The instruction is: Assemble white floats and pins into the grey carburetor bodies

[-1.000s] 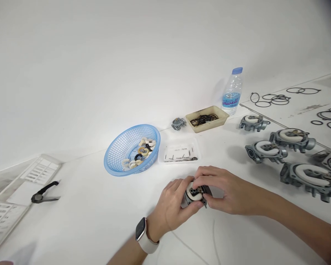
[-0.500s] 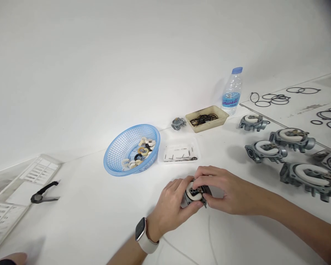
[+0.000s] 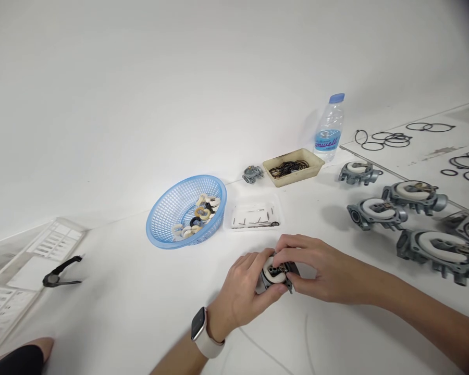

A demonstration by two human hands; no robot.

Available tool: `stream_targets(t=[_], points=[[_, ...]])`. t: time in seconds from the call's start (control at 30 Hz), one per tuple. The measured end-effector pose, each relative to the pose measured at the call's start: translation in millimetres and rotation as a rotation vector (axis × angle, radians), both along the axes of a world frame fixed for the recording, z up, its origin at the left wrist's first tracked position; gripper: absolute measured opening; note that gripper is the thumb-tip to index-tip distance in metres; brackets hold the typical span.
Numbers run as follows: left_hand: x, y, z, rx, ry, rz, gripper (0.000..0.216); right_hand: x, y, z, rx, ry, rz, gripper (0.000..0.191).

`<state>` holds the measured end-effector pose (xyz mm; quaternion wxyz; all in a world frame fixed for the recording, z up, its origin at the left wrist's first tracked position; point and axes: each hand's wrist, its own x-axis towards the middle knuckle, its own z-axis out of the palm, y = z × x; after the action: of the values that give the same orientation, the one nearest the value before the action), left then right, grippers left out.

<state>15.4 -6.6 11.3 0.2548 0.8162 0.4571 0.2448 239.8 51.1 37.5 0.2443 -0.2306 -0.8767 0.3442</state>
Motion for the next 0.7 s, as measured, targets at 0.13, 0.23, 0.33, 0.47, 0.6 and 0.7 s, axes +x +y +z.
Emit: stream_targets(t=[0.13, 0.23, 0.33, 0.47, 0.6, 0.7], points=[[-0.4, 0.1, -0.8, -0.001, 0.003, 0.005, 0.052, 0.4, -0.3, -0.2, 0.005, 0.017, 0.007, 0.031], [-0.2, 1.0, -0.6, -0.003, -0.002, 0.006, 0.052, 0.6, -0.7, 1.0, 0.0, 0.022, 0.005, 0.031], [0.2, 1.7, -0.1, -0.008, -0.003, 0.009, 0.051, 0.1, -0.3, 1.9, -0.001, 0.025, 0.007, 0.031], [0.2, 1.1, 0.1, -0.01, -0.01, 0.003, 0.052, -0.6, 0.3, 1.3, -0.005, 0.012, 0.001, 0.031], [-0.1, 0.7, 0.2, -0.008, -0.014, 0.001, 0.053, -0.5, 0.7, -0.2, 0.008, 0.012, 0.003, 0.032], [0.0, 1.0, 0.5, -0.008, -0.011, 0.002, 0.052, -0.3, 0.9, -0.6, 0.013, 0.023, 0.008, 0.032]])
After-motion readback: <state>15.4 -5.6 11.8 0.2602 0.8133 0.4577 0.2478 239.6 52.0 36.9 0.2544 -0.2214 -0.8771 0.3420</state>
